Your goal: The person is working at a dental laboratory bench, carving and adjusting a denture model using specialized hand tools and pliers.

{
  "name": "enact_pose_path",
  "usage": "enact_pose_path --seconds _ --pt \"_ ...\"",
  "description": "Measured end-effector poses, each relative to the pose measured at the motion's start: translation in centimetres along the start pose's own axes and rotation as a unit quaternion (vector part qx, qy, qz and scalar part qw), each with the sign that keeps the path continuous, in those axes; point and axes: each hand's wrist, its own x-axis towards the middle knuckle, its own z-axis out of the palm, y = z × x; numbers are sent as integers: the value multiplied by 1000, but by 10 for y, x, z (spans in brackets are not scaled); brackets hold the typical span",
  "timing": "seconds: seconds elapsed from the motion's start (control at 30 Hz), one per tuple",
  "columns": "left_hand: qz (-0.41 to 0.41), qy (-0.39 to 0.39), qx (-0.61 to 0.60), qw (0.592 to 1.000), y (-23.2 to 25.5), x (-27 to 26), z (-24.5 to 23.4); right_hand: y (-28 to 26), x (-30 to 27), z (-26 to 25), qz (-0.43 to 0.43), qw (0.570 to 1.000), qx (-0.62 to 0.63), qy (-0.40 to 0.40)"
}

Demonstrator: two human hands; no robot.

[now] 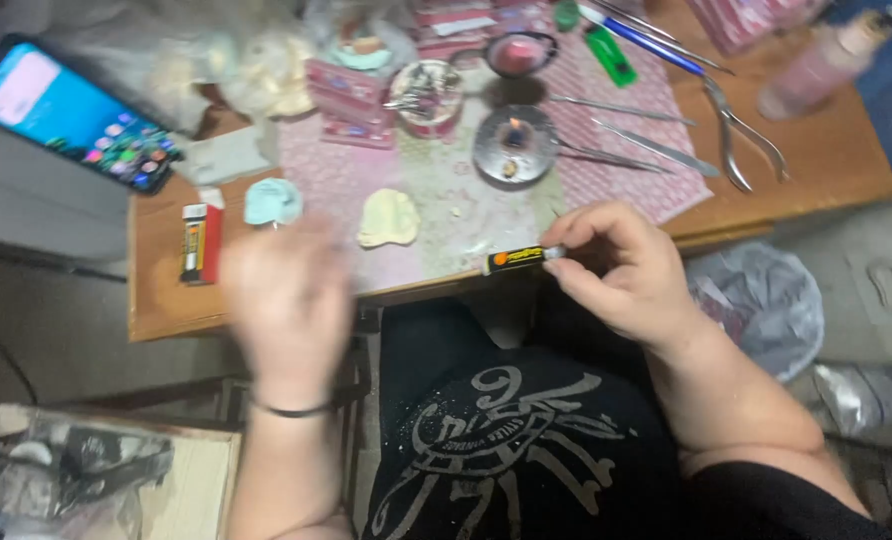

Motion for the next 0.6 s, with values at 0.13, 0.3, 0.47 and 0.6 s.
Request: enact_pose_path --seconds 0.13,0.3,0.47,0.6 --pt "-50 -134 -310 940 88 11 63 -11 -13 -5 -2 1000 13 -2" --pt "-241 -278 -457 810 99 3 95 -24 -35 -55 38 968 -243 43" --pt "-311 -278 -554 720 96 -17 98 3 -67 -70 233 869 -420 -117" --pt "-277 -279 -552 735 109 -16 90 35 -93 -66 235 859 -445 -94"
